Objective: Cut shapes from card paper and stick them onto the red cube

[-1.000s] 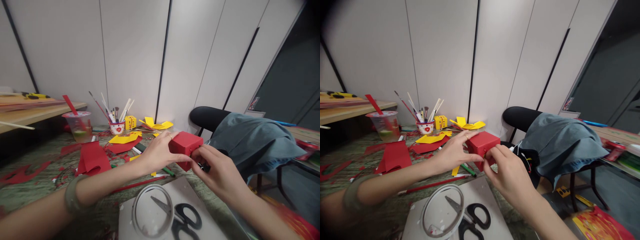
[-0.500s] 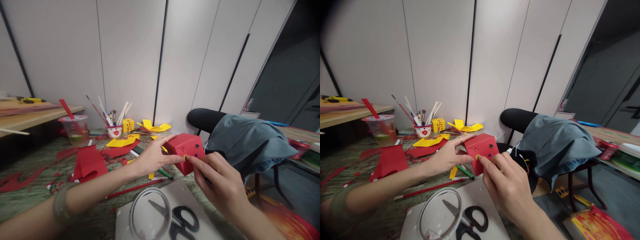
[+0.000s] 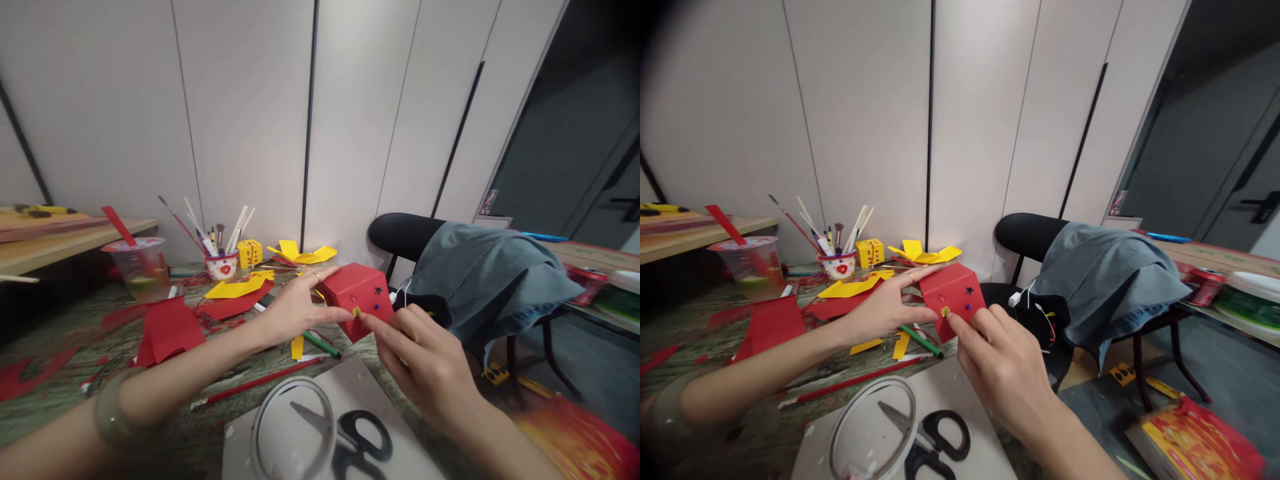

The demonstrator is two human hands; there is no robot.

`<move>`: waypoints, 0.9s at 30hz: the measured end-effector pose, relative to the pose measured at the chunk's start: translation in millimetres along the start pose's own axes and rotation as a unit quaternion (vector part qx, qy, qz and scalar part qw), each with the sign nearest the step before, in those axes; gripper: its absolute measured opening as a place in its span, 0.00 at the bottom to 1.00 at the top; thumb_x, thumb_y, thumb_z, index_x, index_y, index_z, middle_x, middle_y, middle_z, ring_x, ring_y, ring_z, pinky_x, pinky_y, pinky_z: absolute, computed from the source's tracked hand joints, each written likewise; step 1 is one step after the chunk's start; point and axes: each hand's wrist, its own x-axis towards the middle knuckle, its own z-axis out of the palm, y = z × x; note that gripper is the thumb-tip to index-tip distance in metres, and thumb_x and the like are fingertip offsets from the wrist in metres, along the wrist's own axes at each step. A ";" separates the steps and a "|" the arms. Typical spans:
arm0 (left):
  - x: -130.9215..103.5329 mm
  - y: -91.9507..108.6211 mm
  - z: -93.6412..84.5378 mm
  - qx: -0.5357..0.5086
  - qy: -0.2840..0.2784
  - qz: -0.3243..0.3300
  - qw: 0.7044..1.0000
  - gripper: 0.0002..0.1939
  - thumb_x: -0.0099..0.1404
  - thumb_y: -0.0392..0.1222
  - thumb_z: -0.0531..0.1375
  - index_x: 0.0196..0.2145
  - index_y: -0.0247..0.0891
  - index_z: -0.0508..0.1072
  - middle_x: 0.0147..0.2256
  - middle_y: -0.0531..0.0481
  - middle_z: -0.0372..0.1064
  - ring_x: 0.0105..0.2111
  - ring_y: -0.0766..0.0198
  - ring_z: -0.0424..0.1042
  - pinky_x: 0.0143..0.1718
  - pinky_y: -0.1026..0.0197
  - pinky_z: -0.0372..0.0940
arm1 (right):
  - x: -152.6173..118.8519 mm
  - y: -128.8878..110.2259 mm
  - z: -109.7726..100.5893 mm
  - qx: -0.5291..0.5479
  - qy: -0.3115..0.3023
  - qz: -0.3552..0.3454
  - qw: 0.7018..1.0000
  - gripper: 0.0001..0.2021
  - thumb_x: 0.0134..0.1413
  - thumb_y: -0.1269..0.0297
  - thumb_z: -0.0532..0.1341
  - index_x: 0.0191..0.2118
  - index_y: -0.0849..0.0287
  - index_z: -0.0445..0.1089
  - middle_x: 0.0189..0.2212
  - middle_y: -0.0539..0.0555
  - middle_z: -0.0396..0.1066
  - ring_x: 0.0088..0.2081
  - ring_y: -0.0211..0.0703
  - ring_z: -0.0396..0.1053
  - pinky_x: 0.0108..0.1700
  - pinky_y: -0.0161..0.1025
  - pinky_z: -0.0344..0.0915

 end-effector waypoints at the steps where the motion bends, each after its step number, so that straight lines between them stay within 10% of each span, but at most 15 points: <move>1: 2.9 -4.9 -1.5 0.006 -0.004 -0.002 1.000 0.35 0.50 0.48 0.62 0.54 0.45 0.54 0.55 0.46 0.50 0.52 0.53 0.54 0.51 0.48 0.52 | -1.3 1.2 -1.6 0.011 0.010 0.022 1.000 0.14 0.50 0.76 0.53 0.43 0.63 0.67 0.24 0.53 0.60 0.26 0.40 0.57 0.25 0.37 0.57; 14: 39.0 -86.3 11.3 0.090 0.007 0.002 0.996 0.17 0.62 0.41 0.53 0.48 0.35 0.59 0.49 0.43 0.56 0.45 0.55 0.61 0.42 0.48 0.60 | -40.5 18.4 -8.8 0.104 0.004 0.208 0.972 0.09 0.52 0.72 0.53 0.37 0.58 0.68 0.26 0.51 0.62 0.25 0.37 0.63 0.24 0.33 0.59; 21: 29.6 -76.7 -12.6 0.135 0.052 -0.001 0.989 0.23 0.60 0.43 0.55 0.52 0.37 0.55 0.52 0.42 0.50 0.50 0.52 0.55 0.46 0.45 0.55 | -57.7 17.1 -11.5 0.096 -0.020 0.213 0.972 0.08 0.52 0.71 0.53 0.38 0.55 0.67 0.30 0.53 0.69 0.33 0.42 0.67 0.27 0.33 0.63; 27: -1.3 -53.0 -41.7 0.170 0.011 -0.001 0.985 0.10 0.58 0.41 0.55 0.38 0.38 0.68 0.41 0.47 0.64 0.45 0.57 0.61 0.48 0.52 0.54 | -46.1 15.0 -4.9 0.093 -0.165 0.182 0.965 0.09 0.53 0.71 0.52 0.38 0.56 0.67 0.31 0.53 0.69 0.31 0.41 0.68 0.31 0.37 0.65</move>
